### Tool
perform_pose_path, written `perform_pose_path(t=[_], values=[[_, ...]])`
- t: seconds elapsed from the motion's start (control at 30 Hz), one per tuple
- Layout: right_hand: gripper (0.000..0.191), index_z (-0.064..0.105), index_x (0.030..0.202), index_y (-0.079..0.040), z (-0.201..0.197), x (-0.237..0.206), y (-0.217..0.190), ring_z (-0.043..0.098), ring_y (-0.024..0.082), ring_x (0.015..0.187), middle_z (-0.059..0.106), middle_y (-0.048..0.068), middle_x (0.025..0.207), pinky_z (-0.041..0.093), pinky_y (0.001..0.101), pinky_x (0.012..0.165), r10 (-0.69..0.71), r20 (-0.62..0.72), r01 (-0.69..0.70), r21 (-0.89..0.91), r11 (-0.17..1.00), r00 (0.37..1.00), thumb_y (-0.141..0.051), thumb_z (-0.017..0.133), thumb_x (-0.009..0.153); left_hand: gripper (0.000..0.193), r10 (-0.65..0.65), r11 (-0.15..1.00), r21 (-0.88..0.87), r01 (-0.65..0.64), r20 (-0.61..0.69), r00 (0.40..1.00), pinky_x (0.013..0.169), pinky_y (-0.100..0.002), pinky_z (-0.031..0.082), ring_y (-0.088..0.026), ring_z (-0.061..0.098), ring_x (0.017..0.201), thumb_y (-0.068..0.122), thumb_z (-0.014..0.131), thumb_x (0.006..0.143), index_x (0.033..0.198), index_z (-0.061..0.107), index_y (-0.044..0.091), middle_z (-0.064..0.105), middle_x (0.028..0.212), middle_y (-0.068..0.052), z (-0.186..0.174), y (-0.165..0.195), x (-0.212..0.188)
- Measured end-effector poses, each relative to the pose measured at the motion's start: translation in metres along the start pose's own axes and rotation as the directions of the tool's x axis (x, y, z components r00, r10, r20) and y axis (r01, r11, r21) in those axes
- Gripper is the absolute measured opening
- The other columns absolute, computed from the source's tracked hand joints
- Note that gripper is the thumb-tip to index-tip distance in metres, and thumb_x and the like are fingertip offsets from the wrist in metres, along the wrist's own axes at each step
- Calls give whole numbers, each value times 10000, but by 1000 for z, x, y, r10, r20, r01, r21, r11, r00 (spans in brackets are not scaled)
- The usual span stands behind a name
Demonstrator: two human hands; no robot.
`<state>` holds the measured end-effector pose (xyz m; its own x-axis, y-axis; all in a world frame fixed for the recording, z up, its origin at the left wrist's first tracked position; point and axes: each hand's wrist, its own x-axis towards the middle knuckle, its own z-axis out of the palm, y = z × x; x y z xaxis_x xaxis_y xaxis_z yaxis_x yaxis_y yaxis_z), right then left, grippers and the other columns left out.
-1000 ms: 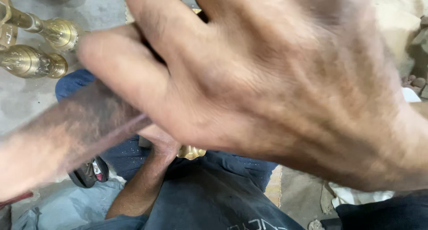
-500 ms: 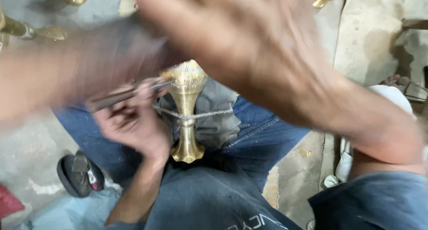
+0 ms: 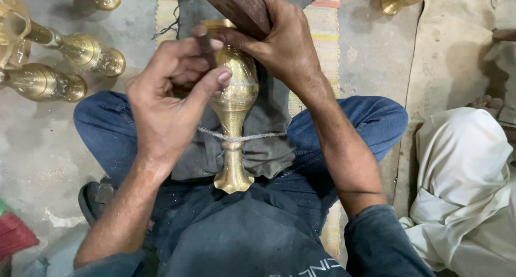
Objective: The person uses a chisel and hammer to engrave decorative patterns on a brass vessel. They repeatedly strike the chisel against the surface, rotating the object to work on different sides.
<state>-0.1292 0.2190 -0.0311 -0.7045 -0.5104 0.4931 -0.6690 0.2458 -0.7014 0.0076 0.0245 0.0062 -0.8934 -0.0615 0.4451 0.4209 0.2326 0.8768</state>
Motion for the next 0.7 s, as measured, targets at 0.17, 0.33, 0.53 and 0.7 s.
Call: perform_pose_path(t=[0.17,0.33,0.53,0.7], values=[[551,612,1334,-10,-17,-8,-19,763,344,1034,750,195,1138,598,389,864,-33,-35,25,-213,977,999,-219,924,931,332,-35,997,71,27,112,993,768,-241,626,-111,764,890,66,817,972,1243,649,-28,765,1018,-89,9,4,10],[398,616,1224,-5,-56,-24,-41,741,354,876,721,199,1009,555,405,733,-10,-105,-28,-353,935,994,-146,903,987,334,-50,998,32,45,158,986,764,-232,588,-97,774,884,50,817,1053,1342,655,4,782,938,-55,7,-3,13],[396,614,1267,-27,-93,-27,-74,736,301,978,697,155,1072,557,360,833,-145,-16,117,-501,857,989,3,797,916,316,42,995,86,-55,151,988,716,-225,586,-85,749,758,49,839,1030,1282,653,8,754,887,-49,5,-14,8],[347,642,1198,-44,-97,-43,-98,666,329,892,665,129,1005,498,414,764,-219,135,247,-728,640,966,13,783,886,266,100,980,155,-123,145,984,706,-224,594,-99,749,800,57,843,1002,1129,616,5,741,865,-61,10,-20,0]])
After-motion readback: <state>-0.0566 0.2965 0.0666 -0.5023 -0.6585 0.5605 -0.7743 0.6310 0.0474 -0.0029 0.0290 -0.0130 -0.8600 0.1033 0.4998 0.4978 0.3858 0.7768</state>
